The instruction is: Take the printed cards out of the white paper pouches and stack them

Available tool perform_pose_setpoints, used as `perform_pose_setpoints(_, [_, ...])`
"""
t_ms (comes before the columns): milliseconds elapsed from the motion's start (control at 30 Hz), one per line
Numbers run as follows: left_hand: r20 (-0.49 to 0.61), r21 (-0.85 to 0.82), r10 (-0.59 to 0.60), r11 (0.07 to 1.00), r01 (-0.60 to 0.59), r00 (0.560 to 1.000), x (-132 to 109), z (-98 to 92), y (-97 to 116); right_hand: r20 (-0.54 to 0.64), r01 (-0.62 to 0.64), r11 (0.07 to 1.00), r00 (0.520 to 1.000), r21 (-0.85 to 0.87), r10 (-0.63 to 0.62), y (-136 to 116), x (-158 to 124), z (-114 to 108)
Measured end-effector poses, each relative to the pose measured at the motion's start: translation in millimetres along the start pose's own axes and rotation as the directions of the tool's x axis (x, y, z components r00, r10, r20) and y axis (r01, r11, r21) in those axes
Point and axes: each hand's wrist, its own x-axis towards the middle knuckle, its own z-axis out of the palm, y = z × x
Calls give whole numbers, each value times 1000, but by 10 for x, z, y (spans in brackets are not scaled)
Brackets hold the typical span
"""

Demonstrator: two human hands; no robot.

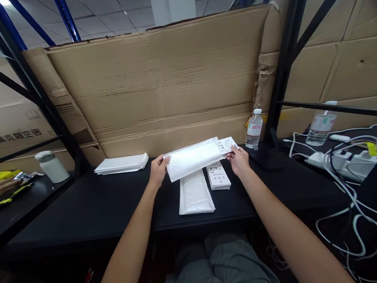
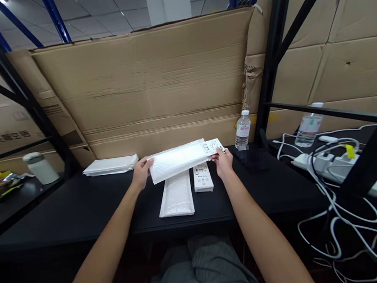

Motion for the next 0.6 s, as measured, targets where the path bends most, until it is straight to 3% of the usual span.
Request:
perform_pose_setpoints(167, [-58,15,-41,999,42,997,24,-21,-39,-68,16,1000,998,10,-15,-11,27,-16])
perform_pose_setpoints(600, [-52,-31,-32,999,30,998,5,-34,19,-105,11,1000,994,23,-9,-29,37,-34])
